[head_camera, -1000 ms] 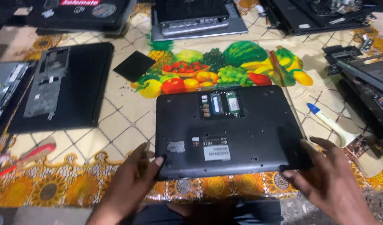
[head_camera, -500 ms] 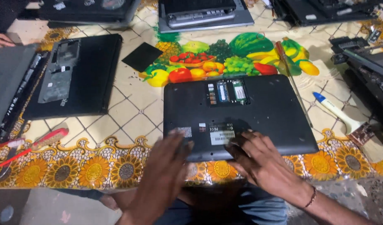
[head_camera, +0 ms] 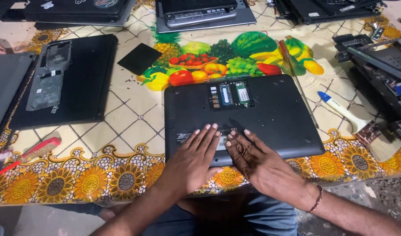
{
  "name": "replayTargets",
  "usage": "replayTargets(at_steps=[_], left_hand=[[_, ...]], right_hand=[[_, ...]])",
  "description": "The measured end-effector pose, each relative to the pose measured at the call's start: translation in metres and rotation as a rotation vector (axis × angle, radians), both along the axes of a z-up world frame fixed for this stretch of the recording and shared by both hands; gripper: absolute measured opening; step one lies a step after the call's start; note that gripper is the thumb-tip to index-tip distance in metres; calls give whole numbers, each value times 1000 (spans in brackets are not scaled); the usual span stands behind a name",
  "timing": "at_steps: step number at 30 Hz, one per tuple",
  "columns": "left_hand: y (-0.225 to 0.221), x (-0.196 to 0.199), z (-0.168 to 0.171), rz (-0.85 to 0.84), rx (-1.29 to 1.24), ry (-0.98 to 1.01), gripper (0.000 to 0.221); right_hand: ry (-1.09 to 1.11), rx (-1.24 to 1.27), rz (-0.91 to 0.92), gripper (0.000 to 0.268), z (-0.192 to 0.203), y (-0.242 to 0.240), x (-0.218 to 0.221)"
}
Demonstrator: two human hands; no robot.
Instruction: Disassembling and reassembling a laptop, cleaning internal components with a brush, and managing internal wiring.
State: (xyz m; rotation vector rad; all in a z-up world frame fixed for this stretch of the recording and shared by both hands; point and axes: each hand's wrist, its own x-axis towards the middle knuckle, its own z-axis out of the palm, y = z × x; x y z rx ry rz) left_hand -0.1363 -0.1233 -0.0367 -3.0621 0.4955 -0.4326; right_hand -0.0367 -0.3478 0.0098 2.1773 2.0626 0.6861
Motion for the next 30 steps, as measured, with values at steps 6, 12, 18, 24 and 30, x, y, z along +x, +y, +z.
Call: replayTargets(at_steps=[6, 12, 18, 24, 30], left_hand=[[-2, 3, -15, 47, 77, -43, 105], [-2, 1, -6, 49, 92, -61, 101], [11, -26, 59, -101, -439, 122, 80], [30, -63, 53, 654, -994, 98, 67], [4, -59, 90, 811, -1325, 305, 60]], right_hand=[[-162, -36, 19, 57, 4, 3, -2], [-253, -63, 32, 52, 16, 2, -2], [614, 324, -143, 27, 53, -52, 19], [793, 419, -1161, 42, 9, -140, 55], [1129, 378, -1046, 28, 36, -127, 47]])
